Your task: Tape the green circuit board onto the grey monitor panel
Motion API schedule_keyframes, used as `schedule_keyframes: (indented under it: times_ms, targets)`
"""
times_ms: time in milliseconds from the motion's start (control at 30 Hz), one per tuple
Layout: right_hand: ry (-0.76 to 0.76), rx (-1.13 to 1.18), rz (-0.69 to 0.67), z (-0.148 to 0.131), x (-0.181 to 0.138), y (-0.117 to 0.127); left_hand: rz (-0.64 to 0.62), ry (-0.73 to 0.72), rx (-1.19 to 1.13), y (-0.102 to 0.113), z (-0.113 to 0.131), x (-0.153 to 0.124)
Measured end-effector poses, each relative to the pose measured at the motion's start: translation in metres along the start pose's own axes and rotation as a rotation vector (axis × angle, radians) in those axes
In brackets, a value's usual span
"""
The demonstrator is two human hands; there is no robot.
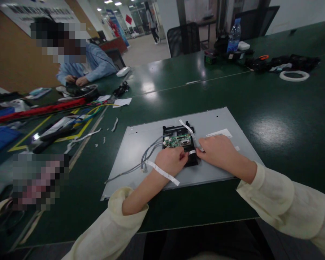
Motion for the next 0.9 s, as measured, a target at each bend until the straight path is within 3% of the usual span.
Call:
schedule_keyframes:
  times_ms: [267, 433, 533, 667, 767, 900]
  targets:
    - [-0.008, -0.055, -0.006, 0.012, 0.0, 0.002, 0.004, -0.02, 0.041, 0.01, -0.01, -0.006]
    - [0.07, -0.038, 0.086, 0.01, -0.004, 0.004, 0.021, -0.065, 0.047, 0.009, -0.012, -0.008]
    - [0.268, 0.06, 0.302, 0.0, -0.013, 0.013, 0.025, -0.084, 0.024, 0.008, -0.015, -0.008]
    - [0.744, 0.22, 0.642, -0.022, -0.033, 0.031, -0.041, -0.104, -0.008, 0.009, -0.017, -0.007]
    - [0.968, 0.218, 0.698, -0.041, -0.043, 0.037, -0.095, -0.124, -0.001, 0.01, -0.015, -0.008]
    - [1.027, 0.284, 0.731, -0.059, -0.044, 0.039, -0.154, -0.087, 0.002, 0.013, -0.014, -0.006]
Point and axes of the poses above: each hand's wrist, its own x-axis towards the middle knuckle, its own y-axis out of the back of the hand, z = x × y, the point moved 3 cm from there along x, towards the middle knuckle, and after that the axes turned 4 degrees about -y, right-handed, at the moved point
